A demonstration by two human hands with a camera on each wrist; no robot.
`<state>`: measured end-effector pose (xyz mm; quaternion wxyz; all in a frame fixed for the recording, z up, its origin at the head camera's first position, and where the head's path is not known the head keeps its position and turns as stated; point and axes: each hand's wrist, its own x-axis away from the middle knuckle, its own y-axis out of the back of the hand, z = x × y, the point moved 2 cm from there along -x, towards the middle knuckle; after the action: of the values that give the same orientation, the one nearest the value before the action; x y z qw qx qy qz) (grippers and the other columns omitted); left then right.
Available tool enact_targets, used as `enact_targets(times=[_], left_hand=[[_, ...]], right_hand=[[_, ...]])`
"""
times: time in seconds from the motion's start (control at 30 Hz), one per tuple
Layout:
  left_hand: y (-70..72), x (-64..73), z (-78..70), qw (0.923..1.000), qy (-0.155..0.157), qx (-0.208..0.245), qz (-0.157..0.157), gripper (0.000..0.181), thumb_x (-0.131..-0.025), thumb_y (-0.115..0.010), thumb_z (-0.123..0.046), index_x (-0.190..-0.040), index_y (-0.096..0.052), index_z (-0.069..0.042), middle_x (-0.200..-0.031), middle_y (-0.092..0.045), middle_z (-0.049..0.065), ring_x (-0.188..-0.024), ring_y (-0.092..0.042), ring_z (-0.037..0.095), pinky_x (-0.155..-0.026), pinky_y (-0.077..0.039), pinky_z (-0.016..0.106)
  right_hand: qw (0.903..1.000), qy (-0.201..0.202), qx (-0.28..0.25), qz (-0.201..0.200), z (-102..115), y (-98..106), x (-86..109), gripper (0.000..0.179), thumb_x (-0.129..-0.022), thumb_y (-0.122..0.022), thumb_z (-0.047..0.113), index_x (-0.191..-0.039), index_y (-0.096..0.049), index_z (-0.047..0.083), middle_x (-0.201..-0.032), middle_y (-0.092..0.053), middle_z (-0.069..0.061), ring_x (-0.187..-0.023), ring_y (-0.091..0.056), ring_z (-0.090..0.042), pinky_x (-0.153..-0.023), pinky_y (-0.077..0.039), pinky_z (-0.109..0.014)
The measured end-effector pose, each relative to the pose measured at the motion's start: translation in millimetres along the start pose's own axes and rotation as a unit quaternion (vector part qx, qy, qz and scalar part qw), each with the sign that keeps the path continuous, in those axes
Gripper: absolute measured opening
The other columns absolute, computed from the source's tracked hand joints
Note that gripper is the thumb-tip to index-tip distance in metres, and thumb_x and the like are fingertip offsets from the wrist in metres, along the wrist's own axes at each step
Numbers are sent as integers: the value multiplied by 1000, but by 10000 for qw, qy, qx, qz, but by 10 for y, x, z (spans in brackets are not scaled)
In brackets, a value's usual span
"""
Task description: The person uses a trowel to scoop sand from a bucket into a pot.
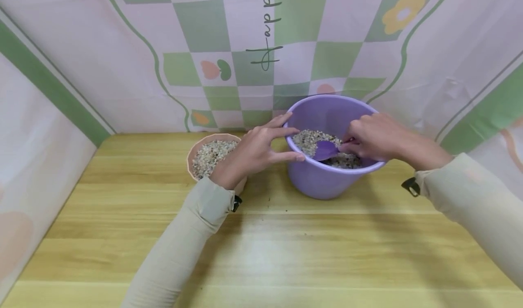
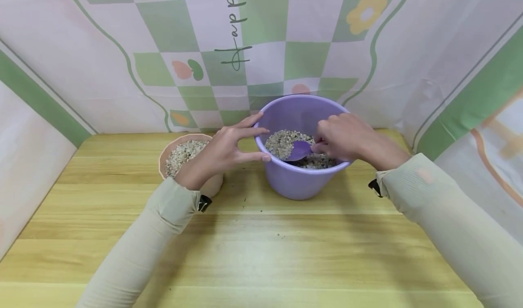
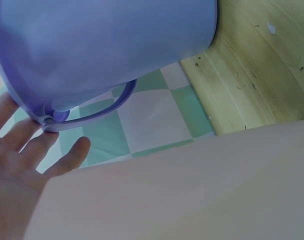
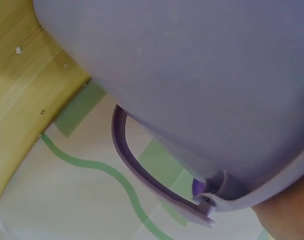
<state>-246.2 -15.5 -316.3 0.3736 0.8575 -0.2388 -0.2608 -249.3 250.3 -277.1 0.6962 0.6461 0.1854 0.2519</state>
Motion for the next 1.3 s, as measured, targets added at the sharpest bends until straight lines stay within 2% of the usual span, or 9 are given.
enact_targets(times=[0.17, 0.5, 0.93, 1.3], left_hand=[[-9, -9, -6, 10000, -41, -57, 23, 69, -82, -74, -59, -137, -62, -20, -163, -25, 2, -143, -36, 28, -117, -27, 53], [8, 16, 10, 10000, 70, 6, 17, 68, -82, -74, -57, -137, -62, -19, -163, -24, 0, -142, -37, 30, -115, -31, 51], [13, 8, -5, 10000, -38, 10, -35, 68, -81, -75, -57, -137, -62, -19, -163, -26, 2, -143, -36, 29, -115, -31, 49], [-9, 2, 14, 10000, -41, -15, -22, 68, -81, -75, -57, -136, -63, -19, -163, -25, 1, -143, -36, 29, -115, -33, 48]], right_hand=[[9998, 19, -72, -182, -29, -25, -24, 4, -88, -77, 25, -85, -80, 23, -72, -70, 12, -57, -57, -5, -59, -52, -39], [9996, -88, -272, 1, -40, -35, -96, 6, -87, -77, 26, -87, -81, 21, -76, -73, 9, -64, -62, -8, -70, -54, -44], [9994, 57, -333, -95, -47, -20, -59, 6, -89, -76, 25, -86, -80, 23, -70, -70, 14, -57, -56, -5, -61, -51, -37], [9993, 90, -347, -112, -51, -32, -45, 6, -90, -75, 25, -87, -80, 23, -72, -70, 14, -59, -57, -4, -61, -50, -35]])
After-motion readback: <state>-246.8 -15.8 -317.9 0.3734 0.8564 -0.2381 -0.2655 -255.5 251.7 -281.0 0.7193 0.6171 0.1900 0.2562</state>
